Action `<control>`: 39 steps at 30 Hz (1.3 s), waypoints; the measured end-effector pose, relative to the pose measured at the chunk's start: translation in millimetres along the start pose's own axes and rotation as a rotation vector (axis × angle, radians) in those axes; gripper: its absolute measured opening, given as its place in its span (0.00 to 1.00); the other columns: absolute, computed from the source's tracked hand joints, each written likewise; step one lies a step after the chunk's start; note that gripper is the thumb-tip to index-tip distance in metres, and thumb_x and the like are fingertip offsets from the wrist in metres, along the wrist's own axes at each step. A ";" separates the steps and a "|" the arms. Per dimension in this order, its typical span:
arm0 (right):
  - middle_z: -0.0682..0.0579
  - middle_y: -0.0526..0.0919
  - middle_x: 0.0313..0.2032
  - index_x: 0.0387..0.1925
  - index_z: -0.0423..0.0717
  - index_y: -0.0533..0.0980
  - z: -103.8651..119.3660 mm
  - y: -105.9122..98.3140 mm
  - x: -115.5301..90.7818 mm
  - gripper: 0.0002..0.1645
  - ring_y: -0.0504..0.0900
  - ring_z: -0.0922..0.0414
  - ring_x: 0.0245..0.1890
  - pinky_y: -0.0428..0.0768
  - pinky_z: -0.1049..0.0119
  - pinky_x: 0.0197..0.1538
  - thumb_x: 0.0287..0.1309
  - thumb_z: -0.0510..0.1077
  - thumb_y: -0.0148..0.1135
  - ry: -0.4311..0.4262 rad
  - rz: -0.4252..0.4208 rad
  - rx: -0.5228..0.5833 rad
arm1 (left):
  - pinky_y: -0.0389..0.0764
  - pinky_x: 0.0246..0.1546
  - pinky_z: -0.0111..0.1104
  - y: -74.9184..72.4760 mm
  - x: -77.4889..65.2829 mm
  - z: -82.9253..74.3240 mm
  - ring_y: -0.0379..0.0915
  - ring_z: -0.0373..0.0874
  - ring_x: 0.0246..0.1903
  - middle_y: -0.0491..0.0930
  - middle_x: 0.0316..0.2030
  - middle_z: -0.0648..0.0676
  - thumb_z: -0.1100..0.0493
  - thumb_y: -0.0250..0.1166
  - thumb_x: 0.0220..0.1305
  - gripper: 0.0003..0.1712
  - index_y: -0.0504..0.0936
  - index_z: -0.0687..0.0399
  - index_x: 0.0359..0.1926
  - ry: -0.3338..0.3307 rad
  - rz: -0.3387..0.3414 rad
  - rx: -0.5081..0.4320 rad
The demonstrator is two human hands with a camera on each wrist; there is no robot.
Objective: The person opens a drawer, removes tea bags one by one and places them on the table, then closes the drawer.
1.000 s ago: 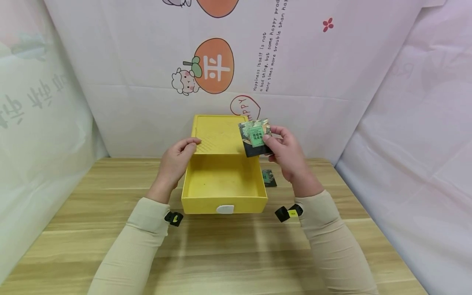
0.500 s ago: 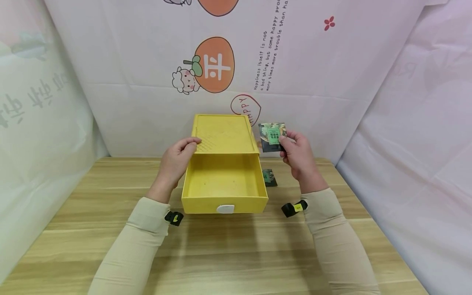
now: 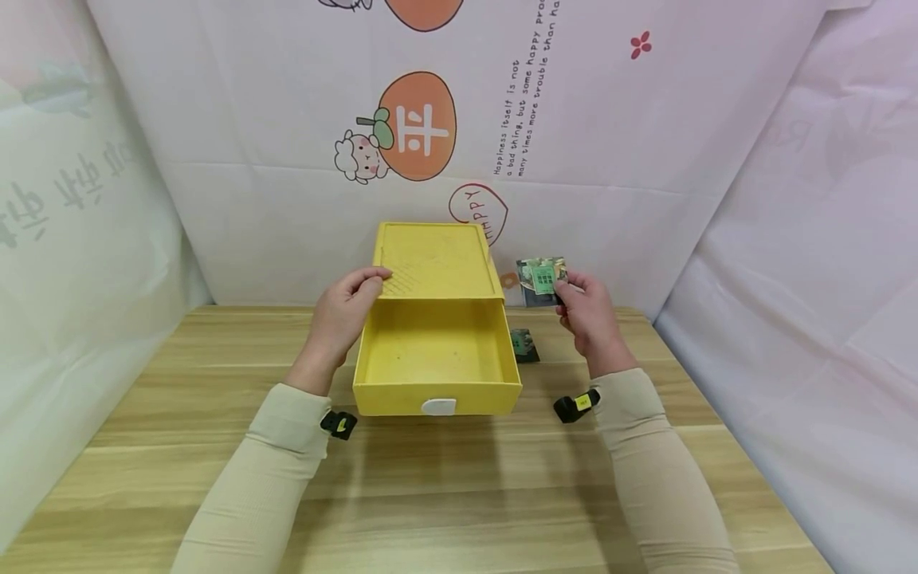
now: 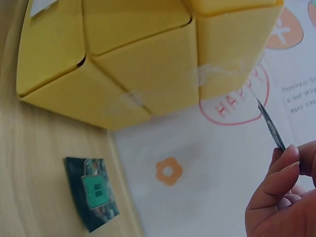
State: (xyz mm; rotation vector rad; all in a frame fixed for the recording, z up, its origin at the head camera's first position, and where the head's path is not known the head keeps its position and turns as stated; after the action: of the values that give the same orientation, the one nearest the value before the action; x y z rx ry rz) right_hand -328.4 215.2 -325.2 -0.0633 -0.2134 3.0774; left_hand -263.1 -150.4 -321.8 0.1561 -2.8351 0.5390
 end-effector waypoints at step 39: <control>0.51 0.76 0.34 0.68 0.31 0.70 -88.9 -33.1 30.0 0.24 0.72 0.67 0.24 0.72 0.75 0.25 0.79 0.39 0.46 0.153 -0.053 -0.133 | 0.72 0.58 0.44 0.5 -0.8 -1.2 0.72 0.49 0.56 0.77 0.67 0.47 0.42 0.51 0.80 0.24 0.83 0.43 0.64 0.000 -0.003 -0.008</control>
State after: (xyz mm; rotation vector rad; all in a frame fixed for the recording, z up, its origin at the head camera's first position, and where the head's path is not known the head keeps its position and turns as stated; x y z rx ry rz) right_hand -352.6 261.8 -409.7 -0.2923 -0.4040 2.9832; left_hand -262.1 -149.5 -321.1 0.1586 -2.8361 0.5274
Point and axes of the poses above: each hand's wrist, its own x-axis towards the middle knuckle, its own y-axis out of the palm, z = x × y, the point moved 3 cm from there along x, towards the middle knuckle
